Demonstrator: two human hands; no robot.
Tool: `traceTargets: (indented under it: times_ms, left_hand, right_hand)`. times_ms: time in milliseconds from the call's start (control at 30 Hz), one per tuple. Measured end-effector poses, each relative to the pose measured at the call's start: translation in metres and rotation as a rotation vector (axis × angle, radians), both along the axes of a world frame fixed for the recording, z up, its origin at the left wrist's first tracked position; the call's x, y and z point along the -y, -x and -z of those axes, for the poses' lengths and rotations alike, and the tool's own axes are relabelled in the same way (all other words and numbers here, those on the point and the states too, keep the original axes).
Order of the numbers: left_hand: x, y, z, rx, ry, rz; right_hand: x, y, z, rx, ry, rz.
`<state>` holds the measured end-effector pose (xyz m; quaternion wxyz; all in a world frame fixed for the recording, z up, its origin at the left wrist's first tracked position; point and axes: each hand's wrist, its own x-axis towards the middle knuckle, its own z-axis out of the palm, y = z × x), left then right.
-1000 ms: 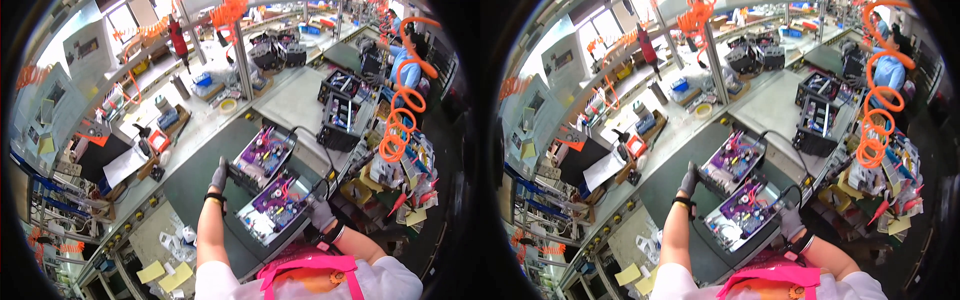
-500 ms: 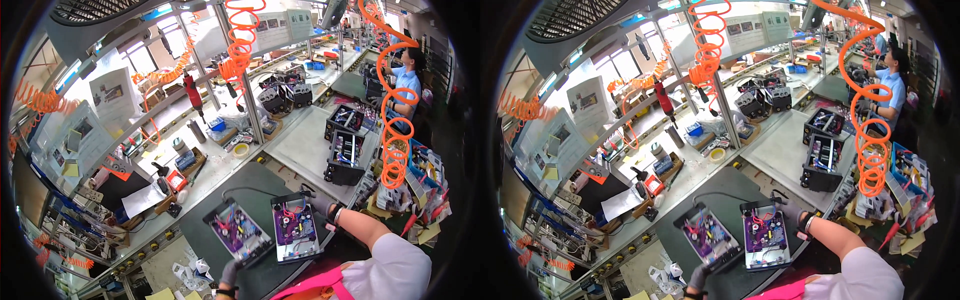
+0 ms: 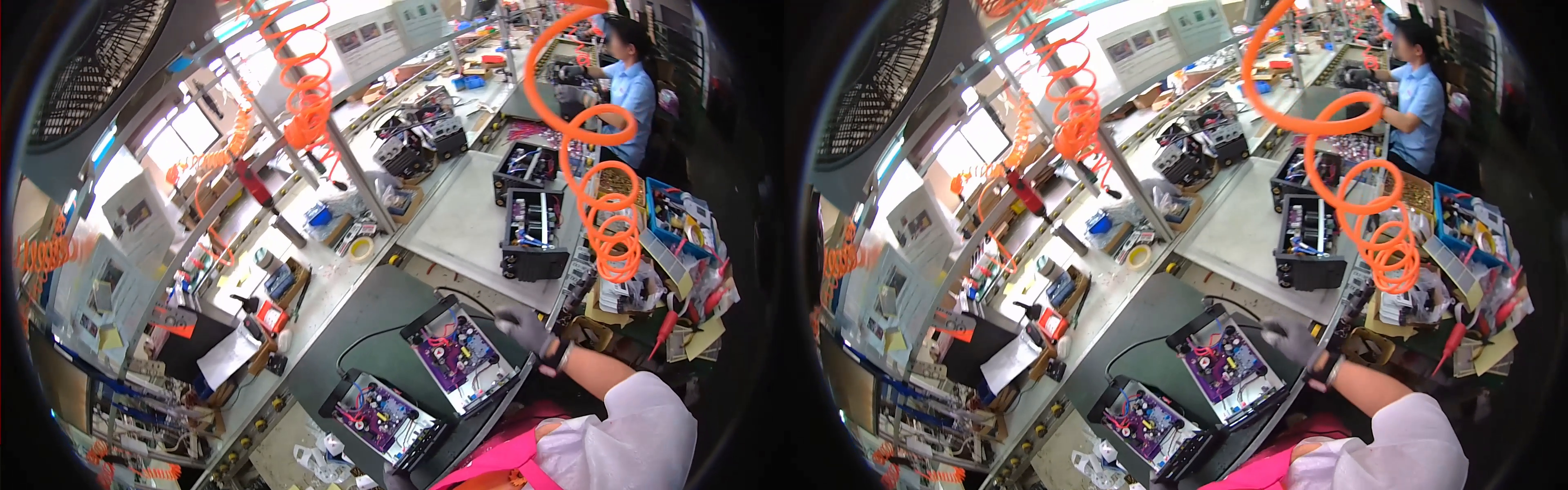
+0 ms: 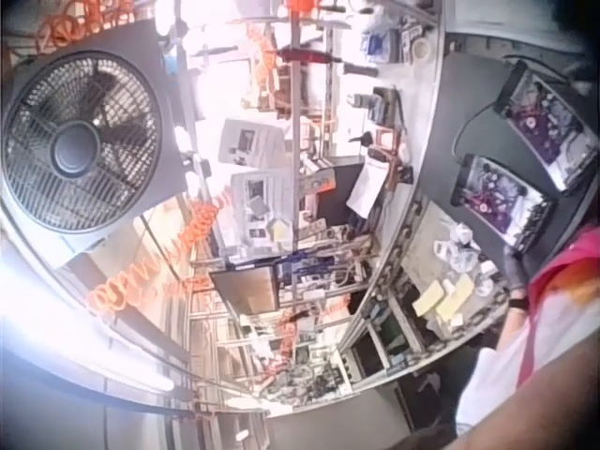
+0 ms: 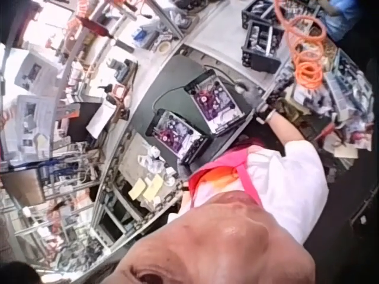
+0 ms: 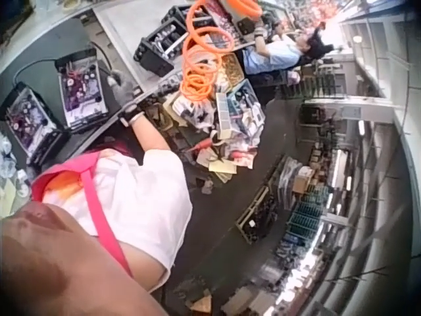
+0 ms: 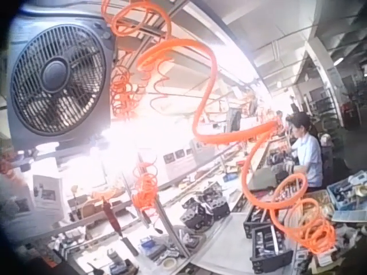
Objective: Assembling components and a front panel onto an electronic inverter chassis on a factory assembly line.
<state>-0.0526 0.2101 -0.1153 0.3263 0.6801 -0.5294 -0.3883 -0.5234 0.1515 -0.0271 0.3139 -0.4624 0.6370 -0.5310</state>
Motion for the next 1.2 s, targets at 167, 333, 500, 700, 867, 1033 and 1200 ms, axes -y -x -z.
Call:
traceTargets:
  times_ms: [167, 333, 500, 700, 867, 1033, 1200]
  left_hand:
    - [0.014, 0.022, -0.005, 0.065, 0.015, 0.025]
    - [0.029, 0.042, -0.011, 0.103, 0.031, 0.074]
    - [0.04, 0.053, -0.013, 0.126, 0.039, 0.084]
    - [0.044, 0.052, -0.007, 0.128, 0.033, 0.071]
    - [0.039, 0.043, -0.005, 0.112, 0.044, 0.067]
    - [0.042, 0.029, -0.027, 0.023, 0.071, 0.099]
    - [0.006, 0.04, -0.041, -0.154, 0.071, -0.006]
  right_hand:
    - [-0.092, -0.042, 0.026, 0.002, -0.128, 0.057]
    - [-0.095, -0.082, 0.04, 0.161, -0.023, -0.006]
    - [-0.083, -0.099, 0.03, 0.178, -0.062, 0.12]
    - [-0.05, -0.094, 0.052, 0.209, 0.027, 0.161]
    - [0.009, -0.082, 0.057, 0.359, 0.114, 0.106]
    - [0.012, -0.069, 0.04, 0.03, 0.016, 0.185]
    - [-0.024, -0.071, 0.044, 0.135, 0.026, 0.378]
